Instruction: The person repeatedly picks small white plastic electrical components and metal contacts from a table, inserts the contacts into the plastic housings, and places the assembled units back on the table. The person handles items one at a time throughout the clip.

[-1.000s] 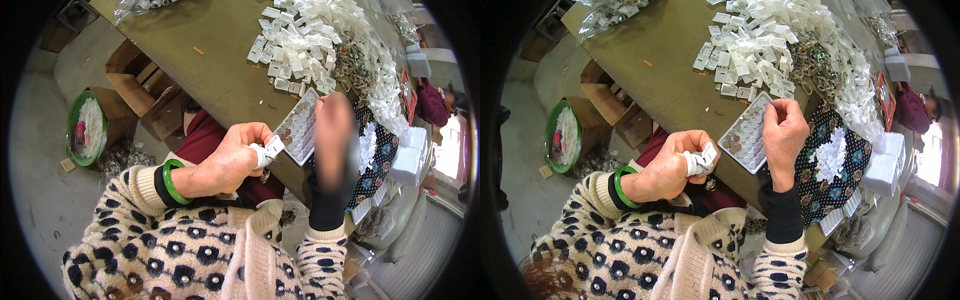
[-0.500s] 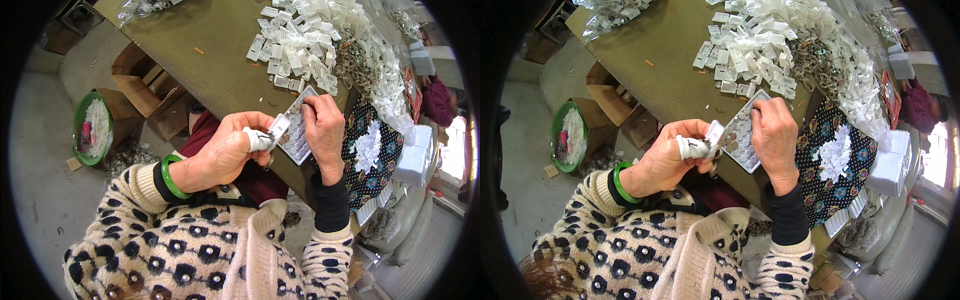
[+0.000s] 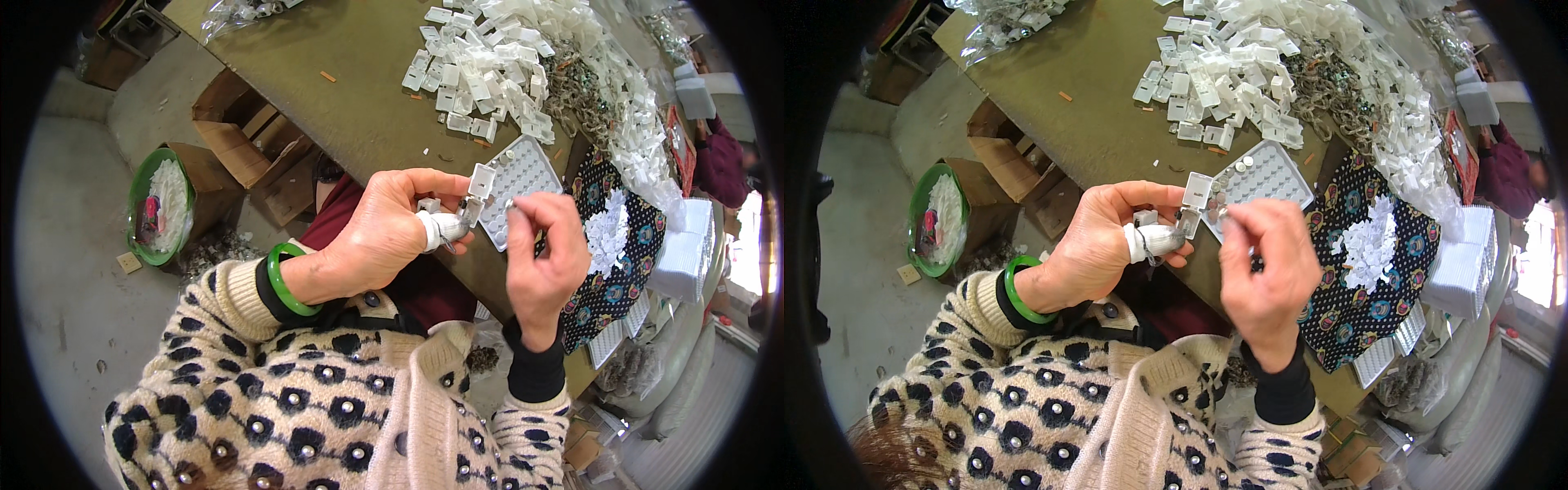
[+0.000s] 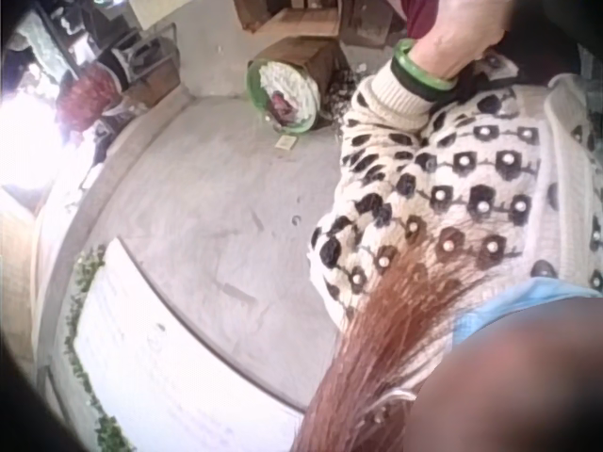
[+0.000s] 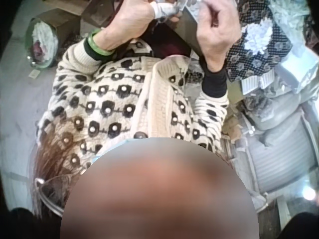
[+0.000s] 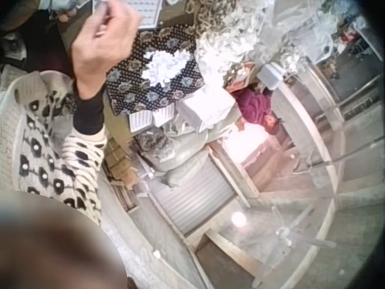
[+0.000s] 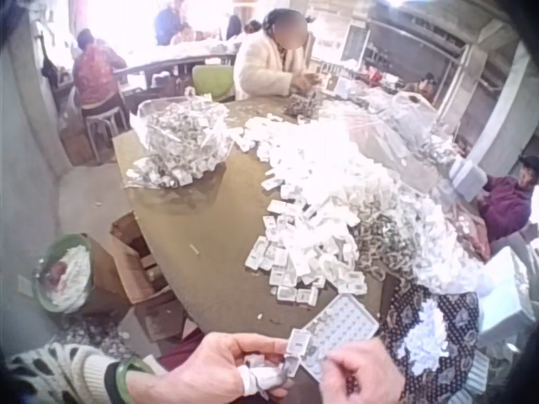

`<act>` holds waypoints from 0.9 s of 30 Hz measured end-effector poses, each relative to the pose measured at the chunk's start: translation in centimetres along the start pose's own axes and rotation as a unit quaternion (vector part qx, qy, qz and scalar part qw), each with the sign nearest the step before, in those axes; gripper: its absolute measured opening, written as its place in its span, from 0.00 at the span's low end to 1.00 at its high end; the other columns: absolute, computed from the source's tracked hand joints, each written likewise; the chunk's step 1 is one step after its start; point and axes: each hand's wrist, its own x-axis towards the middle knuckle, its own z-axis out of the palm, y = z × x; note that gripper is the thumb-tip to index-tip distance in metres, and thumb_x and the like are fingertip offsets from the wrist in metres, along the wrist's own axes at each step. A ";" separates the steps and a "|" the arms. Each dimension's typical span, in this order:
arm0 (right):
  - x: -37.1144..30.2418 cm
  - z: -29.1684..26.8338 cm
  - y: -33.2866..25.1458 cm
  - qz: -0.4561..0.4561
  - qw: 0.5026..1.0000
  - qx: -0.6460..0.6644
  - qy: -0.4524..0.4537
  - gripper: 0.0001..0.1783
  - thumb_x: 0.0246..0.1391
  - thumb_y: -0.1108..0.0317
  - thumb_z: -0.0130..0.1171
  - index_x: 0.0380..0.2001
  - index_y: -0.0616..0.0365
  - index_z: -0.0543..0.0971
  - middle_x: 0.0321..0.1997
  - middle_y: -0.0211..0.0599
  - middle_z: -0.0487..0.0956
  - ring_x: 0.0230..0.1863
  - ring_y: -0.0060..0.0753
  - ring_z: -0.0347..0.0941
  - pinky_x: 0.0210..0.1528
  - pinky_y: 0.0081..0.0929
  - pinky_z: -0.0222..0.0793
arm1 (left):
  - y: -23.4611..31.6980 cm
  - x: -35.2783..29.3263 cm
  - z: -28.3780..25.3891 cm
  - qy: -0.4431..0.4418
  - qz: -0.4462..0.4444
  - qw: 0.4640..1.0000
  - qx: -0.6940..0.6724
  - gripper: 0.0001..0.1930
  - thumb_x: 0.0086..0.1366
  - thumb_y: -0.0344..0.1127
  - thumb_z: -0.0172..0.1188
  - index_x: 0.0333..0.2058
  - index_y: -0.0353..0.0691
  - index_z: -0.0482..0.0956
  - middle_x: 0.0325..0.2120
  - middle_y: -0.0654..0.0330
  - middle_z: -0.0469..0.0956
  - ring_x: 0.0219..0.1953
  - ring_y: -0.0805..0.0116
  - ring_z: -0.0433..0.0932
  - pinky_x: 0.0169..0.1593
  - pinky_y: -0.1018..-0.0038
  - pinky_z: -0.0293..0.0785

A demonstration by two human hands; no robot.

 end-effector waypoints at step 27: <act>-1.4 2.0 -3.0 -0.023 0.999 -0.013 0.033 0.09 0.48 0.82 0.65 0.34 0.63 0.78 0.35 0.42 0.78 0.35 0.36 0.75 0.39 0.27 0.72 | 0.0 -0.5 -0.1 -0.020 -0.003 0.999 0.030 0.18 0.57 0.20 0.67 0.47 0.26 0.77 0.33 0.56 0.78 0.33 0.68 0.82 0.38 0.74 0.82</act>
